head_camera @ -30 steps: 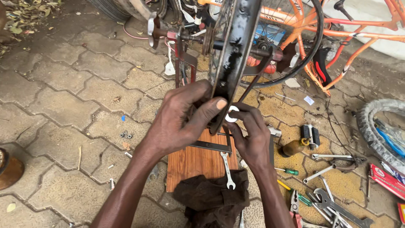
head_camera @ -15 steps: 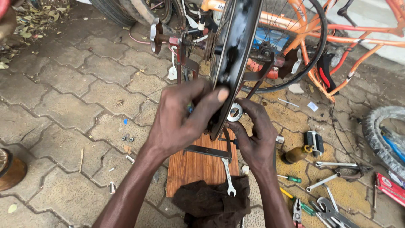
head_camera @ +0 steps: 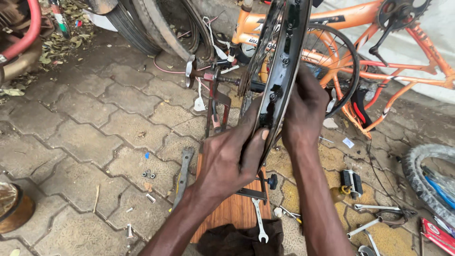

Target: The person works on a bicycle wheel mounted on a repair stand, manipulating the rim and hub area by hand and fitting a small metal part onto the wheel. They pick up a wrench from the ground, use it on the wheel, and continue pressing and adjusting the rim and spokes throughout the episode.

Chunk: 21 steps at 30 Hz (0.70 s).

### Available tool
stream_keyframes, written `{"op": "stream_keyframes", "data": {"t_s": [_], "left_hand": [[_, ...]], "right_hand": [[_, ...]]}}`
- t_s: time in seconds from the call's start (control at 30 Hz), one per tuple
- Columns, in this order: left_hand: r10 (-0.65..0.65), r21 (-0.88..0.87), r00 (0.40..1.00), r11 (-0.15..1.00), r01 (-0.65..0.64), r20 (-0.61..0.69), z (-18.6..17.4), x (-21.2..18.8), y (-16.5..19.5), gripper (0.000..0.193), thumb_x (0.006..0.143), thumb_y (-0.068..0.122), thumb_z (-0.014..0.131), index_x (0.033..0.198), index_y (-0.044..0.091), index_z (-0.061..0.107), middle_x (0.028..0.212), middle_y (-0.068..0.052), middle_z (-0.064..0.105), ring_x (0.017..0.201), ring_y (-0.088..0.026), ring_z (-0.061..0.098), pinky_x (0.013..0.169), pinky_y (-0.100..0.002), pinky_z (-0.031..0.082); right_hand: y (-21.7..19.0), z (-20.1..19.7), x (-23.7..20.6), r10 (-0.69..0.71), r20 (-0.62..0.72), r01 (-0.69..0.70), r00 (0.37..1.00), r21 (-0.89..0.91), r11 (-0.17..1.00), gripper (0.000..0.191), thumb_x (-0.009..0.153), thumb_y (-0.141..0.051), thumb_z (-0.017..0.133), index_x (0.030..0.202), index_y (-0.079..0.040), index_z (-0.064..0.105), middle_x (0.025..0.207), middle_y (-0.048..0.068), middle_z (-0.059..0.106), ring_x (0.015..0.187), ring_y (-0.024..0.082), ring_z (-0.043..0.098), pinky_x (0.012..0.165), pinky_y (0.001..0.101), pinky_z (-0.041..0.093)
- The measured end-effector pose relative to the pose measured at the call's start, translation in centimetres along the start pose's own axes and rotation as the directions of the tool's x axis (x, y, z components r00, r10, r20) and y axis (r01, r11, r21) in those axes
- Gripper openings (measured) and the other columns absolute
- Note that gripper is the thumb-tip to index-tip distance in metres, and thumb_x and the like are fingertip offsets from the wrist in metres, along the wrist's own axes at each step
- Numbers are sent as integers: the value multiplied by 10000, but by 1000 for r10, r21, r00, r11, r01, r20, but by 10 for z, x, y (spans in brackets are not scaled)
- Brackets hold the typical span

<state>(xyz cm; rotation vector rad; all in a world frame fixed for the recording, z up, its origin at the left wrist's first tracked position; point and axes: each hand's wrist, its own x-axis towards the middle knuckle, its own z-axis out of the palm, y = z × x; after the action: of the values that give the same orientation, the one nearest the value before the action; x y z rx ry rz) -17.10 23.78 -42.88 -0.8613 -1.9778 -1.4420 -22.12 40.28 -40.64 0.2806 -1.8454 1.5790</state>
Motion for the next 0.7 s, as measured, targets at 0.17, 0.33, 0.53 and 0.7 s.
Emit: {"op": "stream_keyframes", "data": {"t_s": [0.17,0.33,0.53,0.7], "left_hand": [[99,-46,991,994,-103,-90,5,5,8,501,1087,124,559,1553,-23,448,984,-239,752,811,-229,795,712,-370,639],[55,-38,993,998,-59,-106,6,8,15,503,1067,128,582,1539,-9,475,949,-227,760,800,-235,786,670,-365,624],[-47,10,999,999,47,-9,8,15,15,540,1022,129,599,1521,-25,458,632,-125,684,516,-141,669,509,-326,581],[-72,-42,997,997,71,-23,12,8,14,520,1040,122,586,1528,-14,470,710,-130,715,570,-132,691,560,-319,595]], "right_hand": [[0,-7,20,121,73,-138,990,318,938,239,1151,-202,541,1243,-30,678,975,27,705,786,71,636,673,240,530],[1,2,29,87,71,-107,994,369,923,227,1086,-150,606,1290,-77,670,1062,49,736,782,111,667,643,259,528],[-19,-3,26,-9,166,-36,986,267,963,420,891,23,744,1272,-105,621,1111,19,708,1020,117,693,914,277,603],[-44,-19,42,-343,287,422,894,-287,860,514,801,-21,902,1207,-35,587,1109,36,521,1060,158,557,865,310,580]]}}
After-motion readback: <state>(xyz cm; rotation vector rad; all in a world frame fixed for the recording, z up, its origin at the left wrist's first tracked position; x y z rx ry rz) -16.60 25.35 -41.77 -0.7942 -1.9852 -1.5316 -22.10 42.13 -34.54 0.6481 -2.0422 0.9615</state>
